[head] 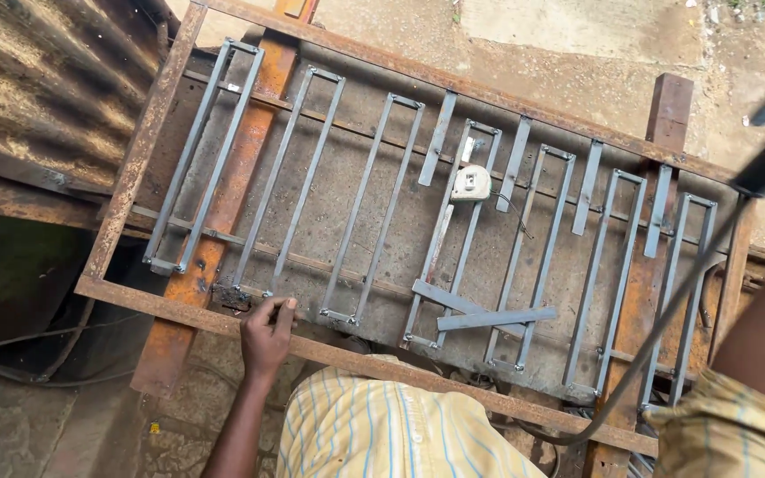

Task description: The person constructs a metal frame by measuring distances with a tape measure, positioning metal bars on the frame by hand, and welding the pieces in place using a welding tool.

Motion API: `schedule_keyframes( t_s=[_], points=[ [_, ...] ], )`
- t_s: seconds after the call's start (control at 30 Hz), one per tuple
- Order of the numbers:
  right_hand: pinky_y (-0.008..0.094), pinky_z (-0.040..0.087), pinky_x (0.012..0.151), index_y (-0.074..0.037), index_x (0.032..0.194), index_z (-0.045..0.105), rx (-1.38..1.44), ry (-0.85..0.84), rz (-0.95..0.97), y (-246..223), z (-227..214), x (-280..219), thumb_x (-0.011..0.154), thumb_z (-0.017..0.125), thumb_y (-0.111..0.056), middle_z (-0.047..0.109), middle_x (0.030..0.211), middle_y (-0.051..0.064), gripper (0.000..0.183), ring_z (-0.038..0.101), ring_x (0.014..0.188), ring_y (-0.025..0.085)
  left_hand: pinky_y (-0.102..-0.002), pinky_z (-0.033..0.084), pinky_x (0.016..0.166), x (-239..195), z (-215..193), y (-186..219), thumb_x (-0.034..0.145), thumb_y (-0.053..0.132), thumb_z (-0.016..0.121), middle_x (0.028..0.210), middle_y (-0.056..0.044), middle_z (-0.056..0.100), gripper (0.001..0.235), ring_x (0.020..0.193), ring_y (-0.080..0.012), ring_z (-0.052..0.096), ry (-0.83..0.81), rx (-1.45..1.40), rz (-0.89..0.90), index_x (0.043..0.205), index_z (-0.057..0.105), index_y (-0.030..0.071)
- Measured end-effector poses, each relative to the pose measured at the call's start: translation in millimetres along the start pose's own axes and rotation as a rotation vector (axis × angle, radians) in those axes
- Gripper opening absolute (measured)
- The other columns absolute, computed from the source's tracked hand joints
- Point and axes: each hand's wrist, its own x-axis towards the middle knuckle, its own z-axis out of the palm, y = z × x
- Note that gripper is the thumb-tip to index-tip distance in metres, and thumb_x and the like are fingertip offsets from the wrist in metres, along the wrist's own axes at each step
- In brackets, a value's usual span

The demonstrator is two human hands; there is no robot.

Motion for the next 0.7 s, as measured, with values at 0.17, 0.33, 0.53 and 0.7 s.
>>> schedule_keyframes(
  t_s=[0.17, 0.33, 0.53, 0.7],
  points=[
    [0.033, 0.062, 0.096, -0.015, 0.173, 0.017, -0.153, 0.02, -0.042, -117.1, 169.5, -57.8, 0.087, 0.072, 0.012, 0.053, 0.152, 0.021, 0.106, 0.068, 0.121, 0.024, -0.032, 0.055, 0.055, -19.4, 7.4, 10.5, 0.096, 0.019, 0.069, 0.074, -0.007, 0.077, 0.016, 0.063, -0.015, 0.075, -0.005, 0.106, -0.013, 0.097, 0.074, 0.004],
    [0.051, 0.056, 0.095, -0.019, 0.167, 0.031, -0.802, 0.032, -0.039, -63.4, 235.0, -50.0, 0.087, 0.079, -0.003, 0.05, 0.136, 0.024, 0.094, 0.06, 0.116, 0.039, -0.032, 0.058, 0.057, -30.1, 6.3, 18.1, 0.096, 0.017, 0.07, 0.078, -0.008, 0.077, 0.013, 0.069, -0.0172, 0.077, 0.041, 0.204, 0.042, 0.097, 0.074, 0.006],
    [0.052, 0.052, 0.095, -0.02, 0.166, 0.033, -0.888, 0.003, -0.028, -48.6, 251.6, -57.0, 0.086, 0.081, -0.008, 0.05, 0.128, 0.024, 0.094, 0.058, 0.114, 0.04, -0.033, 0.06, 0.056, -33.8, 21.0, -4.2, 0.096, 0.019, 0.069, 0.079, -0.006, 0.079, 0.012, 0.07, -0.0153, 0.077, 0.016, 0.3, 0.064, 0.1, 0.075, 0.009],
    [0.055, 0.049, 0.096, -0.014, 0.159, 0.041, -0.901, 0.041, -0.15, -58.5, 264.9, -66.0, 0.083, 0.082, -0.009, 0.052, 0.127, 0.023, 0.087, 0.057, 0.114, 0.038, -0.032, 0.062, 0.054, -16.2, 53.0, 11.9, 0.096, 0.02, 0.069, 0.083, -0.006, 0.079, 0.014, 0.069, -0.0157, 0.078, -0.112, 0.296, 0.041, 0.102, 0.076, 0.01]
  ],
)
